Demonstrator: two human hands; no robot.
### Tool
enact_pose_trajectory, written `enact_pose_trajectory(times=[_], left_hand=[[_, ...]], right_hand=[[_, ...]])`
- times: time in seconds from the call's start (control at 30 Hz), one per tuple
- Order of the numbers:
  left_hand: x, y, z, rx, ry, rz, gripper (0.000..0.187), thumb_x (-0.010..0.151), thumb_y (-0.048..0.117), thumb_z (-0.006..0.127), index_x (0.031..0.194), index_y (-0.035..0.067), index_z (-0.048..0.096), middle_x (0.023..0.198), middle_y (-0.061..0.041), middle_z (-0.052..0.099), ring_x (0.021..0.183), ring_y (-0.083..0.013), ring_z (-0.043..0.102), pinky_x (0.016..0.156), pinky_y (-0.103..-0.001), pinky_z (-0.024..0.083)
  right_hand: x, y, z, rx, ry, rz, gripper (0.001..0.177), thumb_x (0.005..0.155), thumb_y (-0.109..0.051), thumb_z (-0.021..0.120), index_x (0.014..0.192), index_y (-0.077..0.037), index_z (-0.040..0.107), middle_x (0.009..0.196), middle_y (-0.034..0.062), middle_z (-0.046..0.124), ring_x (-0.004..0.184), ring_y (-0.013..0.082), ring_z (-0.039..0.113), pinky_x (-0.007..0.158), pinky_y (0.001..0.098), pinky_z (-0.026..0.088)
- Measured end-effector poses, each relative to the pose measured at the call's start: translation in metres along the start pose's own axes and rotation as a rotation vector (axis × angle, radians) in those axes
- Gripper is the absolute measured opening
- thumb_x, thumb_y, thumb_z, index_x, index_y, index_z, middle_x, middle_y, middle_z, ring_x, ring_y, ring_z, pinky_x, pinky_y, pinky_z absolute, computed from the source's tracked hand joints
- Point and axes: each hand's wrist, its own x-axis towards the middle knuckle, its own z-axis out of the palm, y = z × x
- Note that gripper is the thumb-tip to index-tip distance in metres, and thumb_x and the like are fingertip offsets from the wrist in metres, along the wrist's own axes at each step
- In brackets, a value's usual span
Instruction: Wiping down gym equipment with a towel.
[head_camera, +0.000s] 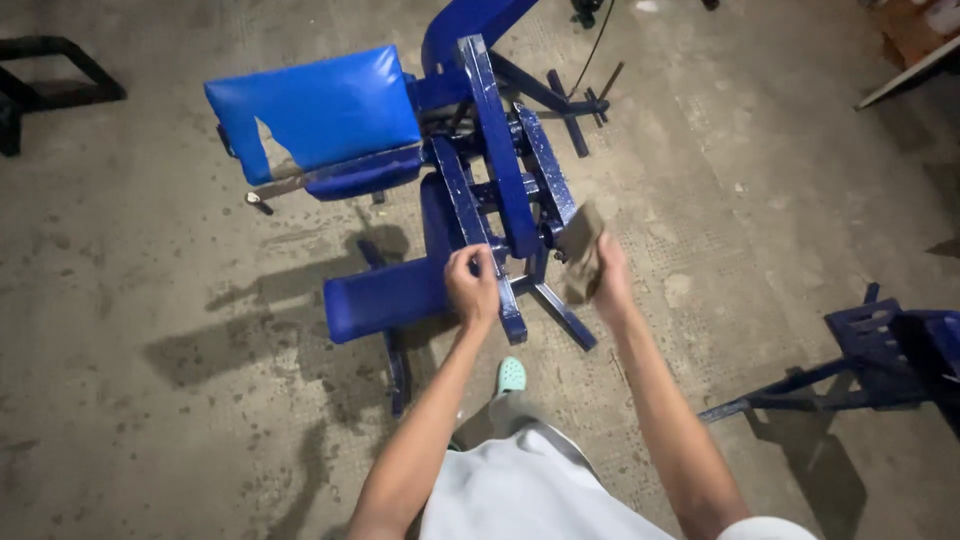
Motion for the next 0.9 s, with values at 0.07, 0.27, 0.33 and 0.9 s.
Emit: enact_pose_trajectory(times=[0.07, 0.27, 0.33, 0.9], left_hand=[[0.0, 0.024, 0.005, 0.01, -0.032, 0.117, 0.017, 0.096, 0.022, 0.069, 0.093, 0.005, 0.073, 0.098, -0.01, 0.073, 0.095, -0.0286, 0.068, 0.087, -0.04, 0.052], [0.023, 0.043, 0.058, 0.091, -0.188, 0.31, 0.009, 0.093, 0.016, 0.071, 0.092, 0.007, 0.071, 0.102, -0.009, 0.071, 0.1, -0.0306, 0.066, 0.092, -0.042, 0.05], [0.038, 0.036, 0.082, 0.133, -0.206, 0.348, 0.009, 0.092, 0.016, 0.072, 0.091, 0.007, 0.071, 0.102, -0.008, 0.071, 0.1, -0.0308, 0.066, 0.094, -0.042, 0.049], [0.083, 0.014, 0.174, 0.488, 0.011, 0.366, 0.04, 0.104, 0.02, 0.057, 0.139, 0.001, 0.053, 0.156, -0.02, 0.046, 0.147, -0.0405, 0.04, 0.122, -0.049, 0.034]], right_hand=[[0.015, -0.016, 0.007, -0.401, -0.038, -0.218, 0.054, 0.109, -0.035, 0.049, 0.154, -0.008, 0.043, 0.137, 0.0144, 0.057, 0.096, 0.0304, 0.065, 0.088, 0.0438, 0.054], [0.101, 0.032, -0.003, -1.735, -0.186, -0.927, 0.067, 0.101, -0.024, 0.054, 0.159, 0.0, 0.03, 0.161, 0.0285, 0.036, 0.146, 0.0469, 0.039, 0.117, 0.0536, 0.036], [0.117, 0.034, 0.007, -1.707, -0.179, -0.864, 0.065, 0.106, -0.028, 0.05, 0.16, 0.001, 0.029, 0.163, 0.0266, 0.032, 0.151, 0.0454, 0.033, 0.12, 0.058, 0.03], [0.325, 0.012, 0.117, -1.526, -0.376, -0.808, 0.061, 0.11, -0.031, 0.047, 0.161, -0.003, 0.028, 0.166, 0.0231, 0.029, 0.151, 0.0474, 0.028, 0.123, 0.0587, 0.026]])
